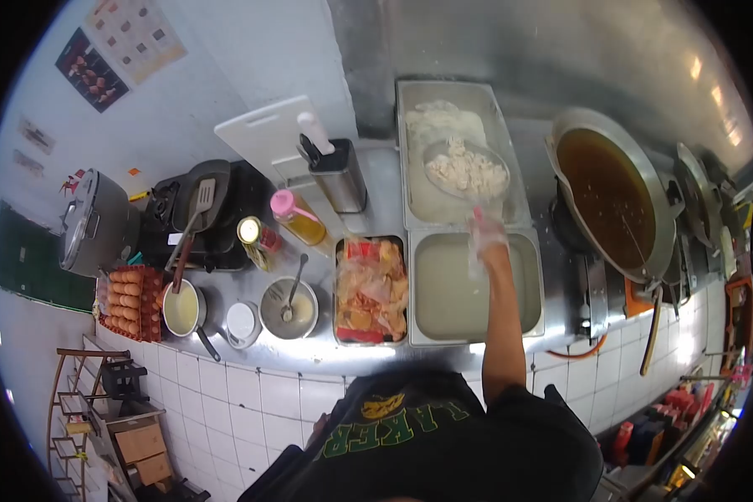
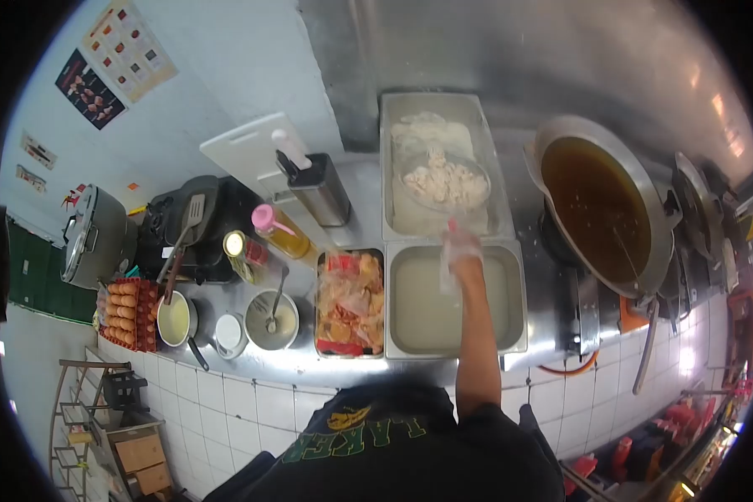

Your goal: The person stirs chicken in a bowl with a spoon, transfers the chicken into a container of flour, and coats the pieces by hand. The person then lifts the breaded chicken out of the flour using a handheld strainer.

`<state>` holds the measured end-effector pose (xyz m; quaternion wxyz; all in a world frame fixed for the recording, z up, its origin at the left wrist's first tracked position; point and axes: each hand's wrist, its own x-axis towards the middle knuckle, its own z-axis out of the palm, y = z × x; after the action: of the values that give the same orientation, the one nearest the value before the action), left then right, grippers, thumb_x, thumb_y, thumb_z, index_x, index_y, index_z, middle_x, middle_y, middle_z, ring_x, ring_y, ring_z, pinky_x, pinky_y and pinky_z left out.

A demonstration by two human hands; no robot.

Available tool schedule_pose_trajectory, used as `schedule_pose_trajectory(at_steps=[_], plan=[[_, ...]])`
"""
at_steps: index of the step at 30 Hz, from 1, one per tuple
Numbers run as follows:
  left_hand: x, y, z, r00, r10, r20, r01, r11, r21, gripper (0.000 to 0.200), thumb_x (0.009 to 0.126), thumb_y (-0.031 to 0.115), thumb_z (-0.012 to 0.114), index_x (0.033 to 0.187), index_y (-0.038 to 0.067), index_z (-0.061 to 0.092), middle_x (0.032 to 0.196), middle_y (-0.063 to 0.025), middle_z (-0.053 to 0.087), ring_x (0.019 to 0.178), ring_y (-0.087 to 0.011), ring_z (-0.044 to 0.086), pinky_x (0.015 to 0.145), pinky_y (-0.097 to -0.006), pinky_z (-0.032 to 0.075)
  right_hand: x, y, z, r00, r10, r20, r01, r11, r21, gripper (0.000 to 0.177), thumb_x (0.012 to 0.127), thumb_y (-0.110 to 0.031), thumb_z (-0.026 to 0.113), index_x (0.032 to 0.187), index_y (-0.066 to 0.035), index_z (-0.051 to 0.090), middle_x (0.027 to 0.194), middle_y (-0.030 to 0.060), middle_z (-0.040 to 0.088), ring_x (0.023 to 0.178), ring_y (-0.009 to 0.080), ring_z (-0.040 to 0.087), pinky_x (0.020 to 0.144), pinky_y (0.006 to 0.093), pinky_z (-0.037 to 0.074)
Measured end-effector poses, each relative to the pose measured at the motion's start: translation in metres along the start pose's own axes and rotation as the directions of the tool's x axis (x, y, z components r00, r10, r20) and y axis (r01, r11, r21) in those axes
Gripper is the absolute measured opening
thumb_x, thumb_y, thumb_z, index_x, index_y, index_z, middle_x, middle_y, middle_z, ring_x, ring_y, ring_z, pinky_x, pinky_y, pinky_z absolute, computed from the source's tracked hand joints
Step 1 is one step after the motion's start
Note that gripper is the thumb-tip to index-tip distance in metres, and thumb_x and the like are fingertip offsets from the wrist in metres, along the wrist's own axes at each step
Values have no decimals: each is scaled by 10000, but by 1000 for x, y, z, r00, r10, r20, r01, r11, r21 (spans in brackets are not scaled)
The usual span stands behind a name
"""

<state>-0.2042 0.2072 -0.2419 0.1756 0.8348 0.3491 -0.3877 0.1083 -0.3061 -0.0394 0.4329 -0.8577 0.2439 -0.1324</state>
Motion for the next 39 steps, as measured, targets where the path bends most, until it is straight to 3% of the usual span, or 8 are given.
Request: schedule_pose_trajectory(at_steps=[17, 19, 26, 30, 33, 36, 37, 39], plan=[[51, -105, 31, 969, -145, -199, 159, 986, 58, 533, 943, 446, 420, 1115, -14, 631, 1063, -247, 653, 1059, -440, 594, 936, -499, 442, 22, 154, 24, 950, -313, -8, 299, 915, -270, 383, 928, -343, 512, 1142, -51, 635, 850, 104, 662, 740, 184, 590, 668, 354, 468], [13, -128, 1, 526, 816, 238, -842, 540, 11, 384, 960, 282, 412, 1130, 10, 622, 1113, -241, 640, 1030, -429, 612, 849, -505, 492, 41, 144, 74, 798, -602, 7, 538, 707, -459, 355, 925, -310, 487, 1103, -33, 621, 834, 134, 654, 742, 224, 612, 671, 398, 482], [43, -38, -18, 939, -196, 283, 337, 698, -633, 334, 923, 148, 494, 1253, 114, 539, 1047, -124, 635, 882, -245, 640, 666, -407, 507, 23, 18, 12, 984, -170, -62, 160, 977, -140, 439, 909, -389, 499, 1110, -34, 661, 825, 93, 669, 794, 196, 633, 686, 358, 483], [17, -62, -20, 956, 171, 238, 0, 812, -584, 287, 897, 172, 540, 1175, 103, 565, 994, -97, 651, 860, -252, 642, 652, -410, 503, 26, 58, 33, 980, -56, 193, -23, 922, 387, 449, 896, -236, 523, 1302, -51, 564, 1290, 125, 601, 1230, 212, 538, 1045, 270, 355], [51, -48, -9, 971, 236, -24, -193, 844, 501, 353, 809, 297, 691, 1081, 84, 621, 1065, -155, 679, 993, -349, 658, 867, -466, 521, 33, 96, 54, 993, -104, -51, 111, 984, 137, 450, 913, -303, 532, 1268, -29, 570, 944, 120, 699, 770, 223, 592, 755, 371, 477], [52, -72, -2, 997, 65, 41, -70, 990, 124, 325, 771, 282, 713, 940, 25, 608, 963, -165, 679, 1009, -358, 632, 810, -489, 498, 17, -34, -16, 986, 69, 155, -74, 997, 24, 469, 907, -313, 528, 1296, -52, 551, 1046, 139, 680, 878, 232, 613, 776, 369, 476], [3, -107, -14, 494, 864, -94, -839, 502, 209, 291, 838, 326, 617, 844, 38, 579, 807, -152, 650, 861, -341, 647, 680, -481, 468, 8, -28, -16, 921, 229, 315, -237, 971, -15, 484, 903, -308, 527, 1326, -73, 534, 1178, 140, 660, 1030, 231, 639, 849, 327, 478], [9, -109, -15, 349, 935, 69, -875, 299, 380, 270, 849, 331, 584, 808, 64, 570, 709, -136, 600, 698, -342, 623, 568, -479, 412, -15, -12, -19, 930, 245, 273, -238, 970, -58, 487, 903, -333, 528, 1324, -88, 540, 1171, 148, 660, 1032, 244, 638, 850, 336, 476]])
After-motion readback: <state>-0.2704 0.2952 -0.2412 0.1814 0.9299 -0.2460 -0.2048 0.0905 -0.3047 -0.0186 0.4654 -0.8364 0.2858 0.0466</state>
